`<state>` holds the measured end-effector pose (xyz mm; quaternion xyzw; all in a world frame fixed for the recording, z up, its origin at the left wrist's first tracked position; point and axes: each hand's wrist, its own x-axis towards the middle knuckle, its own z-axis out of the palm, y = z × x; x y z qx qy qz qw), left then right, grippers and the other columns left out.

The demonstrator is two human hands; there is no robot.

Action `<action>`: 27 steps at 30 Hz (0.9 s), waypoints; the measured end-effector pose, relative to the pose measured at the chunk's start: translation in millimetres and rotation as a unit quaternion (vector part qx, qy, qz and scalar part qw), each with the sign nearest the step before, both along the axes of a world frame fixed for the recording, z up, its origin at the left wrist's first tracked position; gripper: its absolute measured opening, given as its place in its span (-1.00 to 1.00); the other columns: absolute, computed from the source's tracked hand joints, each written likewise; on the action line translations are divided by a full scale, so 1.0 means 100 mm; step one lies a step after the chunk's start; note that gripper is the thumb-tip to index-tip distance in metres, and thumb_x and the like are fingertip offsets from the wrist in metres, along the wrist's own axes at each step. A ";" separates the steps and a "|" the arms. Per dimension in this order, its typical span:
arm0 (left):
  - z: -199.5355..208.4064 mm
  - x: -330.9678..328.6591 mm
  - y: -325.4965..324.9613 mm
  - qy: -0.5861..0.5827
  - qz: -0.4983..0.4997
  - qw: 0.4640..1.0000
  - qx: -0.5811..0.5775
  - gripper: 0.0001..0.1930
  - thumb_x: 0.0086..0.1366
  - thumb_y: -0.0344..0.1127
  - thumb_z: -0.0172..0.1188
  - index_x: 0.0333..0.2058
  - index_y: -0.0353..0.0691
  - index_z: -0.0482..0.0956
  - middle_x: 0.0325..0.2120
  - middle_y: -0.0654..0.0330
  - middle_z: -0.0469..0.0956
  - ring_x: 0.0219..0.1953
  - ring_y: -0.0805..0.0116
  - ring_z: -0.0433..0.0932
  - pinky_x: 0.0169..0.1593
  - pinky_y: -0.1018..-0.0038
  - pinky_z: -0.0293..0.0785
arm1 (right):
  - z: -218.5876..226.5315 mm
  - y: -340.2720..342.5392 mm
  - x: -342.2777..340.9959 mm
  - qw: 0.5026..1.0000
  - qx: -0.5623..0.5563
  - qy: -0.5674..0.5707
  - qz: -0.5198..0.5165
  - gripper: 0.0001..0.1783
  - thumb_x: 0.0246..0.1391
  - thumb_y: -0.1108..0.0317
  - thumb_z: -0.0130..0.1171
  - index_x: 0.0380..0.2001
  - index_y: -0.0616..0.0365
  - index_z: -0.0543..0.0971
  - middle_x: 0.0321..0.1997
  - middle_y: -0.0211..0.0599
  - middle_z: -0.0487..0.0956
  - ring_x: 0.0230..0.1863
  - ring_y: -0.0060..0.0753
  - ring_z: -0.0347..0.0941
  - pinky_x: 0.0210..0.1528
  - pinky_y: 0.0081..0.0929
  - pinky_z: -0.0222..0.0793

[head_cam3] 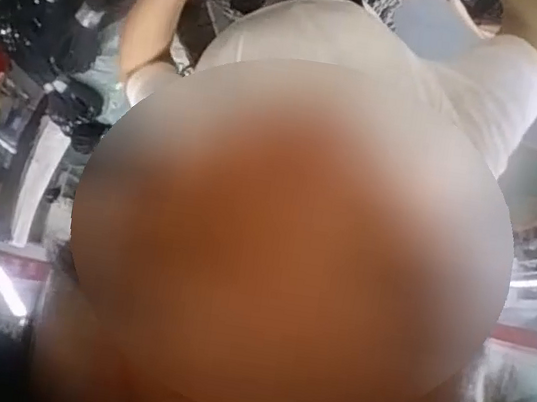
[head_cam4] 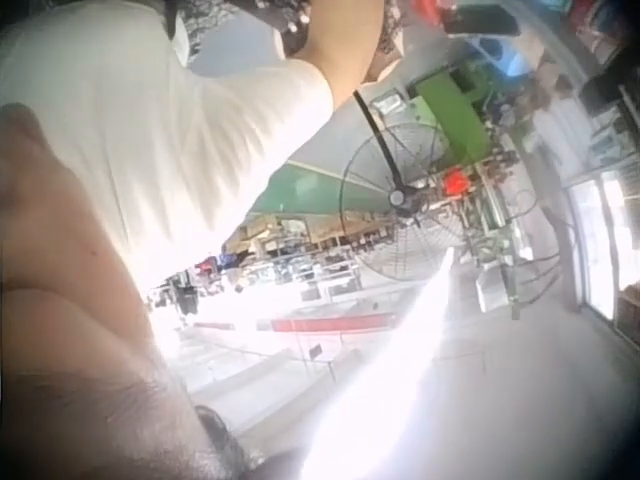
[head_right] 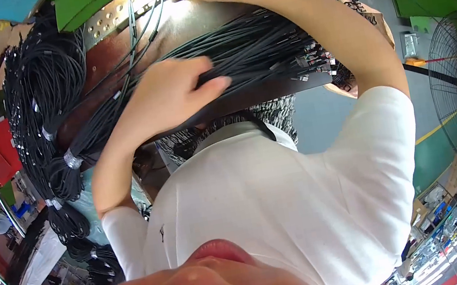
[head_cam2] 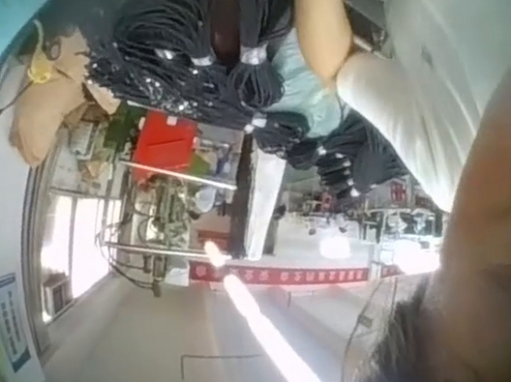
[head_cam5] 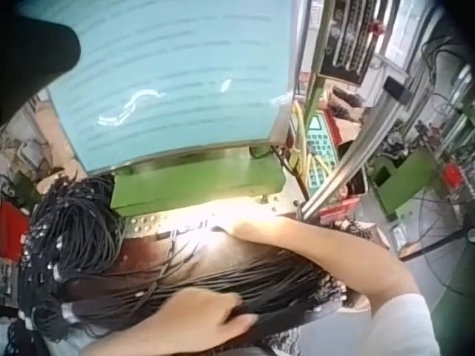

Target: Assembling and organizing bundles of black electrical cables at a factory workstation.

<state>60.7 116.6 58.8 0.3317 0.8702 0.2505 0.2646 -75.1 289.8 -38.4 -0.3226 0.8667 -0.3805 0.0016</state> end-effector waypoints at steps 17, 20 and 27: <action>-0.38 0.59 0.19 -0.433 0.310 0.682 0.501 -0.74 0.40 -0.29 -0.02 -0.10 -0.36 0.48 -0.52 0.32 0.41 -0.57 0.65 0.26 -0.52 0.68 0.18 | 0.67 0.76 0.83 0.988 -0.055 -0.075 -0.127 -0.83 0.19 0.41 0.05 -0.24 0.21 0.59 -0.37 -0.27 0.57 -0.40 -0.46 0.48 -0.28 -0.50 0.39; -0.49 0.51 0.19 -0.439 0.356 0.648 0.511 -0.74 0.37 -0.26 0.04 -0.13 -0.35 0.50 -0.51 0.30 0.43 -0.52 0.62 0.33 -0.48 0.67 0.25 | 0.81 0.60 1.30 0.972 0.037 0.230 -0.028 -0.79 -0.04 0.44 0.19 -0.26 0.15 0.59 -0.34 -0.32 0.54 -0.33 -0.41 0.46 -0.28 -0.48 0.39; -0.37 0.53 -0.13 -0.436 0.336 0.737 0.392 -0.77 0.37 -0.30 0.03 -0.21 -0.37 0.53 -0.45 0.20 0.56 -0.45 0.56 0.50 -0.33 0.62 0.44 | 0.64 0.28 1.27 0.932 0.127 0.334 0.062 -0.73 -0.22 0.41 0.19 -0.34 0.16 0.51 -0.33 -0.35 0.51 -0.29 -0.35 0.47 -0.27 -0.46 0.40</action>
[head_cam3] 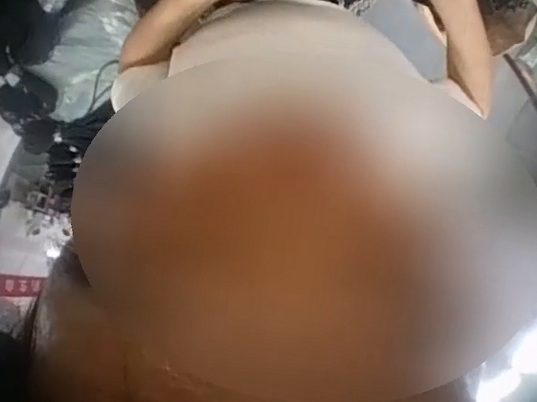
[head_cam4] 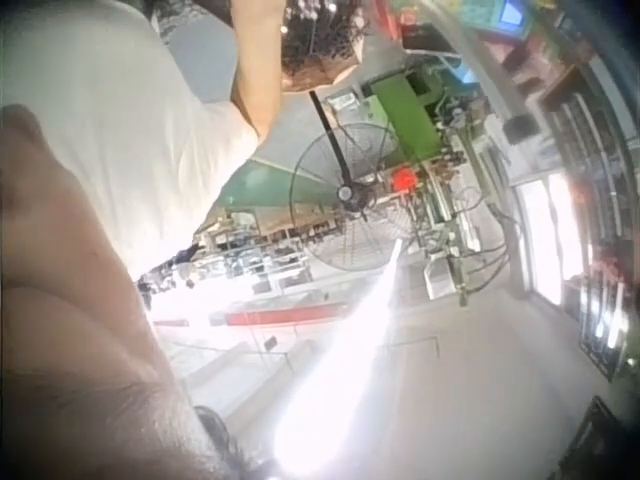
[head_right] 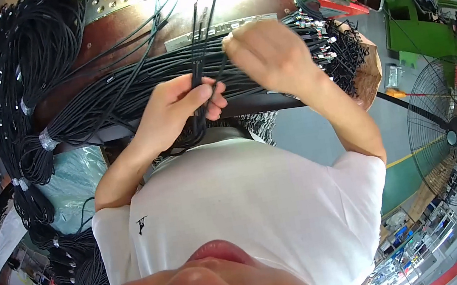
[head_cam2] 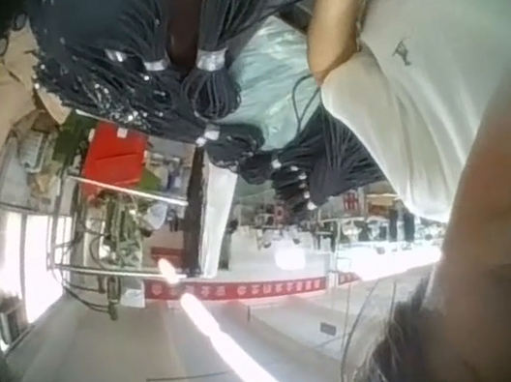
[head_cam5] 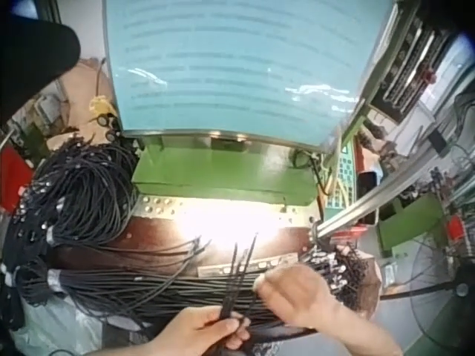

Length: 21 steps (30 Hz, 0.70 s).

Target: Assembling and organizing bundles of black electrical cables at a factory workstation.

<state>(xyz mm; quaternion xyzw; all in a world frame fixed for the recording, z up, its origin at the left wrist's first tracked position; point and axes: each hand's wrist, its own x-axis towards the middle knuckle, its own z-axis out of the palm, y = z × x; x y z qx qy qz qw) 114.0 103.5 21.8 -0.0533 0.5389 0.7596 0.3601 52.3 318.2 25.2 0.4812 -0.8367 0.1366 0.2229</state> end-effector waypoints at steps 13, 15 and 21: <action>0.14 0.20 -0.20 -0.022 0.075 0.993 0.092 -0.62 0.46 -0.12 -0.17 -0.18 -0.34 0.48 -0.72 0.33 0.33 -0.70 0.64 0.21 -0.60 0.67 0.13 | -0.37 -0.39 -0.18 0.921 -0.122 -0.359 -0.089 -0.83 -0.04 0.63 0.15 -0.32 0.23 0.48 -0.23 -0.20 0.58 -0.24 -0.20 0.54 -0.20 -0.48 0.45; -0.07 0.23 -0.09 -0.014 0.087 0.991 0.099 -0.63 0.46 -0.12 -0.16 -0.16 -0.32 0.48 -0.70 0.33 0.34 -0.68 0.66 0.21 -0.57 0.68 0.14 | -0.36 -0.36 -0.17 0.935 -0.067 -0.333 -0.100 -0.82 -0.04 0.61 0.16 -0.31 0.20 0.48 -0.25 -0.21 0.57 -0.30 -0.17 0.53 -0.26 -0.42 0.45; -0.09 0.19 -0.04 0.013 0.032 0.996 0.080 -0.62 0.46 -0.13 -0.15 -0.11 -0.35 0.48 -0.66 0.30 0.42 -0.64 0.63 0.30 -0.52 0.66 0.24 | -0.02 -0.28 -0.34 0.997 -0.019 -0.045 -0.061 -0.84 -0.08 0.51 0.18 -0.36 0.11 0.50 -0.28 -0.36 0.53 -0.30 -0.25 0.51 -0.36 -0.38 0.44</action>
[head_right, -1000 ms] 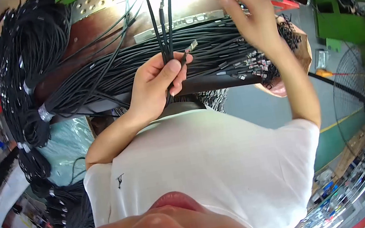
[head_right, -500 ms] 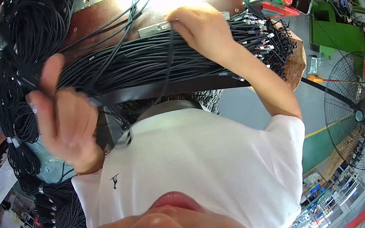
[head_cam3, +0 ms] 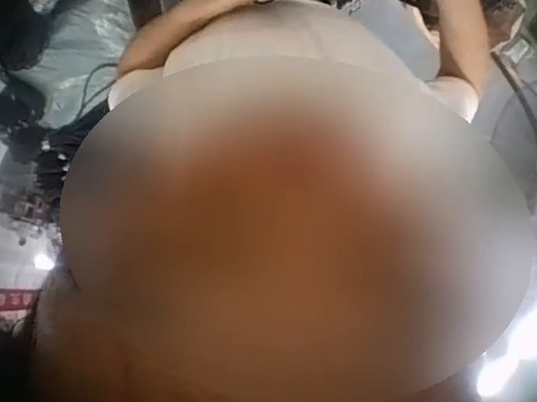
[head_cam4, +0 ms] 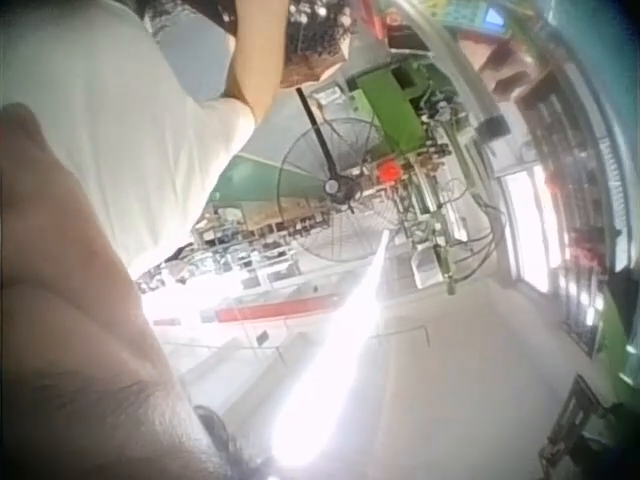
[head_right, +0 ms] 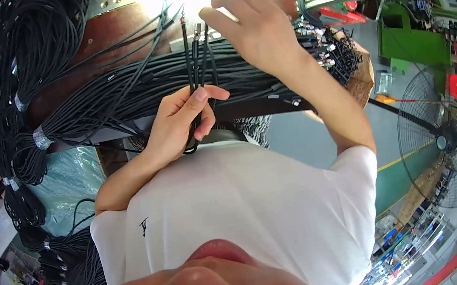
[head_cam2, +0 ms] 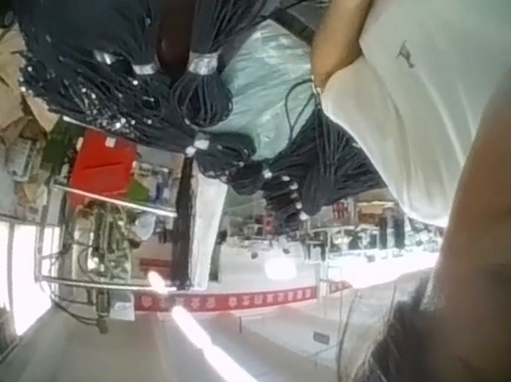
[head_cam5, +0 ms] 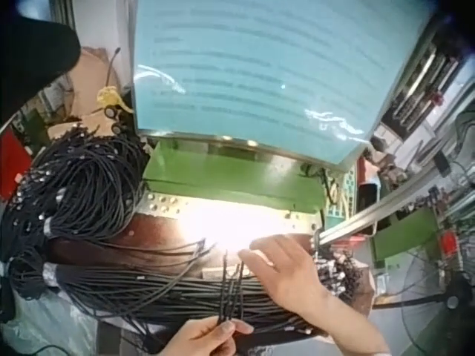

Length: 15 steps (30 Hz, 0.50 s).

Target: Assembling and organizing bundles of black electrical cables at a factory workstation.

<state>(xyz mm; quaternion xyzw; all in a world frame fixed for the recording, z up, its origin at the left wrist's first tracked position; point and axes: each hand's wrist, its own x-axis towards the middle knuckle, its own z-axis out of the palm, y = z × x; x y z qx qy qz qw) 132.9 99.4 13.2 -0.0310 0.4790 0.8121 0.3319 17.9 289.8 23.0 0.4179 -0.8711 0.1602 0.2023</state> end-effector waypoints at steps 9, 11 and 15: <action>0.06 -0.19 -0.14 -0.049 0.004 0.982 0.182 -0.56 0.44 -0.10 -0.12 0.17 -0.22 0.31 -0.61 0.29 0.41 -0.63 0.63 0.30 -0.53 0.66 0.32 | -0.30 0.10 0.16 0.977 -0.101 -0.189 -0.015 -0.85 -0.05 0.66 0.15 -0.36 0.24 0.48 -0.26 -0.20 0.52 -0.36 -0.35 0.50 -0.34 -0.54 0.41; 0.12 -0.18 -0.03 -0.040 0.007 0.994 0.104 -0.55 0.44 -0.03 -0.14 0.15 -0.17 0.32 -0.64 0.29 0.39 -0.67 0.62 0.28 -0.58 0.66 0.27 | -0.34 0.10 0.16 0.964 -0.116 -0.237 -0.031 -0.83 -0.07 0.64 0.17 -0.36 0.22 0.47 -0.28 -0.22 0.51 -0.32 -0.24 0.49 -0.31 -0.46 0.42; 0.14 -0.21 0.12 -0.098 0.086 0.990 0.059 -0.54 0.45 -0.07 -0.19 0.17 -0.25 0.28 -0.76 0.33 0.24 -0.73 0.63 0.12 -0.64 0.71 0.11 | -0.32 0.09 0.17 0.934 -0.148 -0.321 -0.046 -0.80 -0.10 0.63 0.18 -0.36 0.20 0.45 -0.31 -0.24 0.50 -0.30 -0.13 0.49 -0.29 -0.40 0.44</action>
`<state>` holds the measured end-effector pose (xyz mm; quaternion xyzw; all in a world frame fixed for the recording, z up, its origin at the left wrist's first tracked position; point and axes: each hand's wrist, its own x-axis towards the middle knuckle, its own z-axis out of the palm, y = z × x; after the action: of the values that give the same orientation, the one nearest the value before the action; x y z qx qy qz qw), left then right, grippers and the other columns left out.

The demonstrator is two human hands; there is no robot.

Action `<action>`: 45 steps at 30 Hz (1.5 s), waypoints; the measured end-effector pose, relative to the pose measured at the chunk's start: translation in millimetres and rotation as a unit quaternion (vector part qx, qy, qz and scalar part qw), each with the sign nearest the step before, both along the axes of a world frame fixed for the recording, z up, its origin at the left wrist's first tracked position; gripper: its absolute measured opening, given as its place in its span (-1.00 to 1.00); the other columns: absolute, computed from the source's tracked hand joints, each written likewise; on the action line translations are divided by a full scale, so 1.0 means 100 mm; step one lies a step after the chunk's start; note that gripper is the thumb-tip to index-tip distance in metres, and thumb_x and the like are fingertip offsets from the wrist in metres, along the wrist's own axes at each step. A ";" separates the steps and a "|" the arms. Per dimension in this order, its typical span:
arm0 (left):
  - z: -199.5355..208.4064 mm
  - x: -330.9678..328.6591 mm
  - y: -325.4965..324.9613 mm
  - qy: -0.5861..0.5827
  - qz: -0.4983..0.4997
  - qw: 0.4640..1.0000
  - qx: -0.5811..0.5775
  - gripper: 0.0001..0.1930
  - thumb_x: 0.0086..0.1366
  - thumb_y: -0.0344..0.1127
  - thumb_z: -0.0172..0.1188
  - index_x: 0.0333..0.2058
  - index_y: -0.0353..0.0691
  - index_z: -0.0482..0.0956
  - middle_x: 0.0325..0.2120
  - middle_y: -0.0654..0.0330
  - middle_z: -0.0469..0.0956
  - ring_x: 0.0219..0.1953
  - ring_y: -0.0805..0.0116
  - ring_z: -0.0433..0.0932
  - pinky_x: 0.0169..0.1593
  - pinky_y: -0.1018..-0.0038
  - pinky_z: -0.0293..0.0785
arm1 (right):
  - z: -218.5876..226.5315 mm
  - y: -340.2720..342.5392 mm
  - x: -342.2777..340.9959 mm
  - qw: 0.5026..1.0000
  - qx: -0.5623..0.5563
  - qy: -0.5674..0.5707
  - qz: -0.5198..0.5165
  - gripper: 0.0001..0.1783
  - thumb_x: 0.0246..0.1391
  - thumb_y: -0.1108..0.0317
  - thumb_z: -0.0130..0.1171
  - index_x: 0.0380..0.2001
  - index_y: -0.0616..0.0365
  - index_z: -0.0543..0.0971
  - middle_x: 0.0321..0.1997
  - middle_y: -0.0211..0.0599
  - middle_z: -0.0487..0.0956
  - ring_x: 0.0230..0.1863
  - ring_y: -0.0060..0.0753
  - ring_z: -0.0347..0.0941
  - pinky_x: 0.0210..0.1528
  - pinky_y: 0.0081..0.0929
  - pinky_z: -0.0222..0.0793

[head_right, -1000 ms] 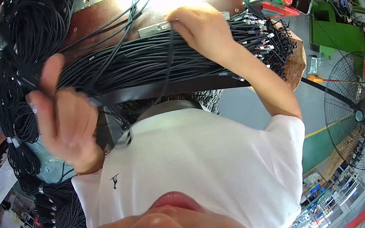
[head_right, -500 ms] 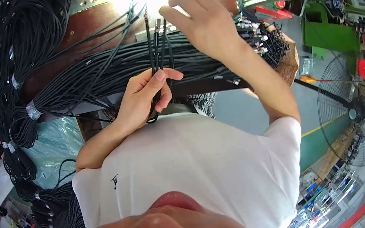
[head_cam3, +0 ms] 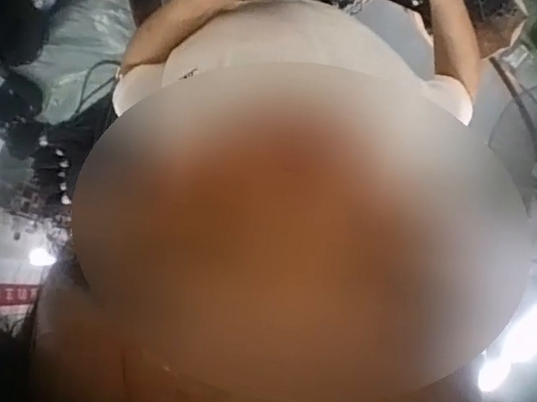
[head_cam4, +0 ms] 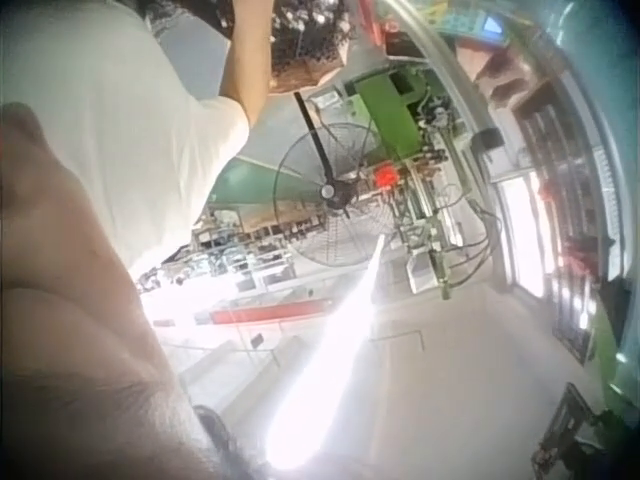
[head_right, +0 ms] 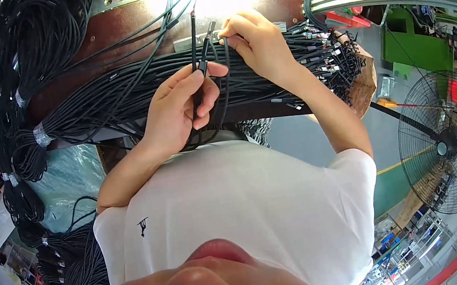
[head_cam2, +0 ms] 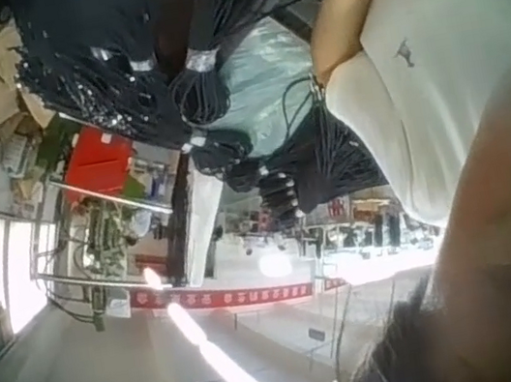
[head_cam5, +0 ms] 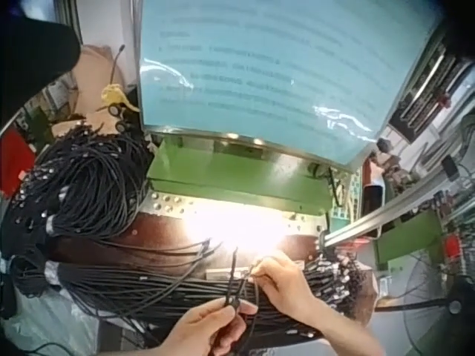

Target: Assembling and organizing bundles of black electrical cables at a factory workstation.

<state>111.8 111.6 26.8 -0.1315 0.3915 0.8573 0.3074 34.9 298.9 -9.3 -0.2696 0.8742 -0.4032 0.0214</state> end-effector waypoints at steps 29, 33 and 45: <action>0.10 -0.05 -0.09 0.198 -0.178 0.945 -0.188 -0.66 0.39 -0.22 -0.11 -0.41 -0.35 0.52 -0.63 0.18 0.52 -0.60 0.50 0.48 -0.50 0.59 0.39 | 0.31 0.30 -0.02 0.970 0.108 0.217 0.008 -0.82 -0.10 0.62 0.21 -0.37 0.19 0.53 -0.29 -0.25 0.58 -0.32 -0.28 0.53 -0.29 -0.48 0.48; 0.29 -0.17 -0.20 0.292 -0.074 0.910 -0.284 -0.57 0.42 -0.13 -0.15 -0.29 -0.40 0.57 -0.62 0.20 0.53 -0.60 0.55 0.46 -0.48 0.63 0.36 | -0.02 0.38 -0.06 0.996 -0.019 -0.075 -0.031 -0.88 -0.03 0.67 0.16 -0.39 0.27 0.52 -0.16 -0.28 0.59 -0.11 -0.42 0.46 -0.07 -0.56 0.41; 0.08 -0.32 0.09 0.060 -0.263 0.958 -0.099 -0.51 0.38 -0.03 -0.08 -0.46 -0.37 0.57 -0.74 0.12 0.50 -0.78 0.46 0.42 -0.69 0.63 0.26 | 0.07 0.42 -0.04 0.982 0.131 0.133 0.009 -0.84 -0.04 0.48 0.20 -0.33 0.07 0.53 -0.23 -0.35 0.59 -0.23 -0.20 0.52 -0.23 -0.35 0.46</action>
<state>80.3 120.6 34.9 -0.0022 0.5125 0.7094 0.4838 30.8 340.8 -2.5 -0.3236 0.9121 -0.2453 -0.0565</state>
